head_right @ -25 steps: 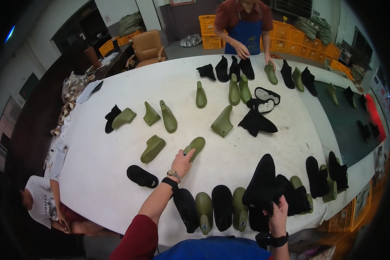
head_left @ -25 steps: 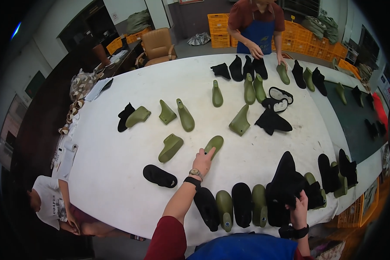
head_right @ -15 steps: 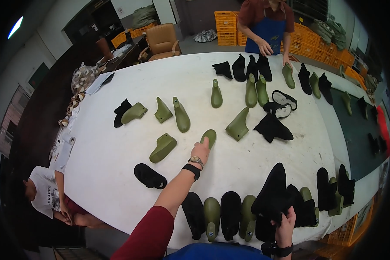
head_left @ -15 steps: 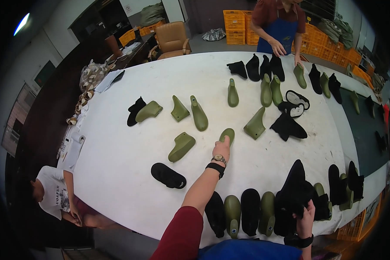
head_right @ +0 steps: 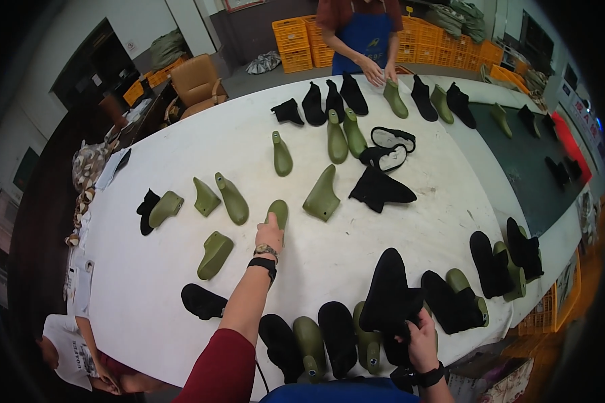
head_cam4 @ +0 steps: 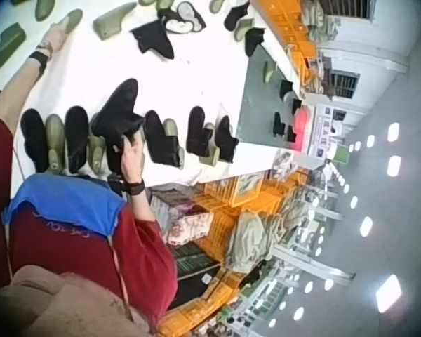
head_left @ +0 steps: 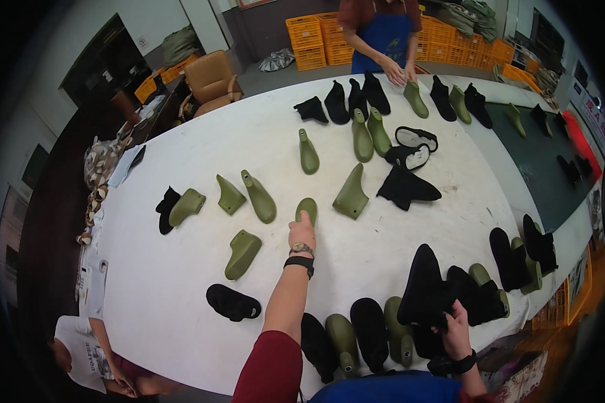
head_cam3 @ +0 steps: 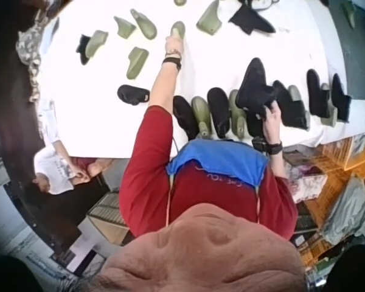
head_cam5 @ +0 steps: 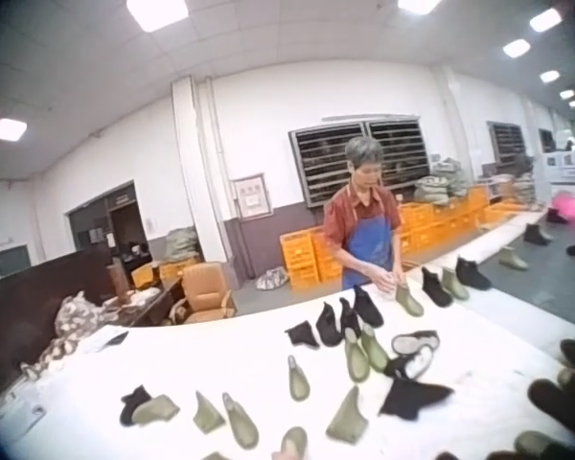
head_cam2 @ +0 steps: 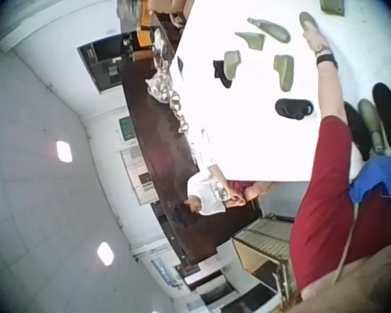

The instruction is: Sorting and organizing shoe lasts and uppers in a shoe manufacturing facility.

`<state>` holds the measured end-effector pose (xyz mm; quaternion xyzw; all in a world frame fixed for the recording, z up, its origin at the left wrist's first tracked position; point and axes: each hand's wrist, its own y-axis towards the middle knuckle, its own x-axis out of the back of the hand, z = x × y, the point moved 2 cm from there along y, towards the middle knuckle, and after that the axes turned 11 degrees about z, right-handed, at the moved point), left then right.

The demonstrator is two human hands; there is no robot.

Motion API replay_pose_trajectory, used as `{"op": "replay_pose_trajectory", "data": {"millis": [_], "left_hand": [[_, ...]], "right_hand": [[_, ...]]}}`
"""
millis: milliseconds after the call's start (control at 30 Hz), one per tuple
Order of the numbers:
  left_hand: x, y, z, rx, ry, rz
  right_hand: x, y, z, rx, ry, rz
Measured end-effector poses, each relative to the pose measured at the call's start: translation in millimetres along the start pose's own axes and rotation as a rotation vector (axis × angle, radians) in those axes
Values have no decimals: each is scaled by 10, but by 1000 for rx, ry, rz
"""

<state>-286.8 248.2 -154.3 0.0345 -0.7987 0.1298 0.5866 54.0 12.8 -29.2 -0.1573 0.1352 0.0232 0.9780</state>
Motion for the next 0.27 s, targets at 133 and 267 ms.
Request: {"op": "replay_pose_trajectory", "data": {"millis": [133,267], "left_hand": [[-23,68,234,30,40,85],[278,130,302,-54,-99,630]], "right_hand": [[-101,-36,44,-10,-11,14],[103,-117,102,76,-13,35]]}}
